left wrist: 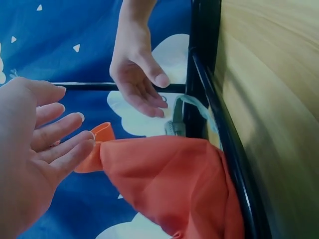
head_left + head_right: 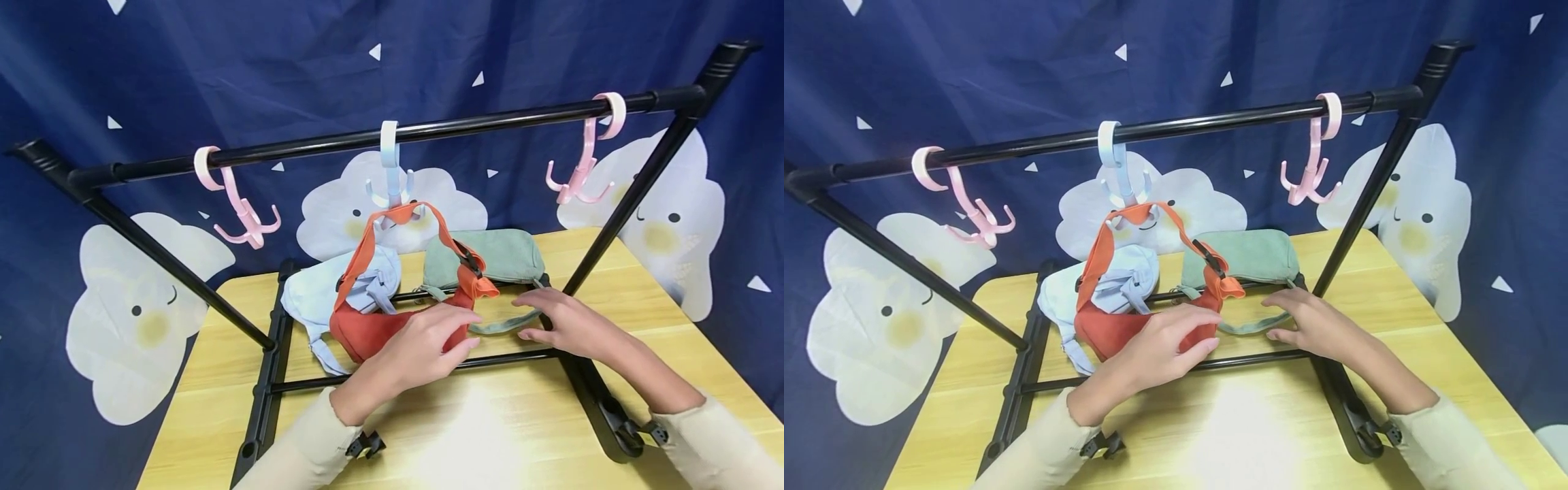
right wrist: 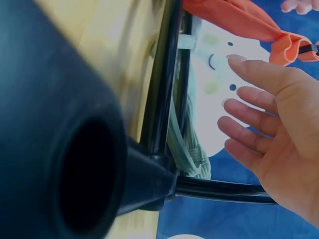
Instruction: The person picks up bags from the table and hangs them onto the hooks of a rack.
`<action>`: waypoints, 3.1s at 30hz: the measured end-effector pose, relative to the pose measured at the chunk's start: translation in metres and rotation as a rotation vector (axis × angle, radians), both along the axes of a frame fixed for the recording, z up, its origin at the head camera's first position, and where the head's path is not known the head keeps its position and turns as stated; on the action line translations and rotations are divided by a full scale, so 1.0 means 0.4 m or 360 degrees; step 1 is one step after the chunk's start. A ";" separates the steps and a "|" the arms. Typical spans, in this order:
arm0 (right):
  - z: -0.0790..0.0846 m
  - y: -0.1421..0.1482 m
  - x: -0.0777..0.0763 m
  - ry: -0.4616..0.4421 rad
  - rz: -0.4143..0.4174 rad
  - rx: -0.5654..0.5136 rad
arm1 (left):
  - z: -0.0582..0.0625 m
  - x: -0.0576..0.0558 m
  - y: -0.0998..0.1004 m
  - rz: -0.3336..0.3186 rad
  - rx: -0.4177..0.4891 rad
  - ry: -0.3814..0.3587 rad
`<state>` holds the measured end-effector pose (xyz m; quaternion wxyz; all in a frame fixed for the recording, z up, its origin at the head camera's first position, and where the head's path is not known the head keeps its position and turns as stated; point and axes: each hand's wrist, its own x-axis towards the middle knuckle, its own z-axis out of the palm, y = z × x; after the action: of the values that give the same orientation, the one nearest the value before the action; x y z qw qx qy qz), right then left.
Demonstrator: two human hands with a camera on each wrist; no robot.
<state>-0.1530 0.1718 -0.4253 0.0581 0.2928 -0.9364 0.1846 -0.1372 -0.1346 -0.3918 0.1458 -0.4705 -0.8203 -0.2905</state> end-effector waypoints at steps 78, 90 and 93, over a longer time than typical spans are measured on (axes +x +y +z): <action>-0.032 -0.047 -0.094 -0.0121 0.0329 0.0526 | -0.212 -0.136 0.231 0.0277 -0.1138 0.0237; -0.041 -0.041 -0.090 -0.0057 0.0399 0.0433 | -0.203 -0.135 0.234 0.0252 -0.1103 0.0097; -0.041 -0.039 -0.091 0.0029 0.0410 0.0399 | -0.198 -0.136 0.233 0.0267 -0.1060 0.0100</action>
<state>-0.1892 0.1563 -0.4417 0.0055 0.4170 -0.9062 0.0695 -0.1914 -0.0416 -0.4710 0.0326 -0.4319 -0.9011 0.0209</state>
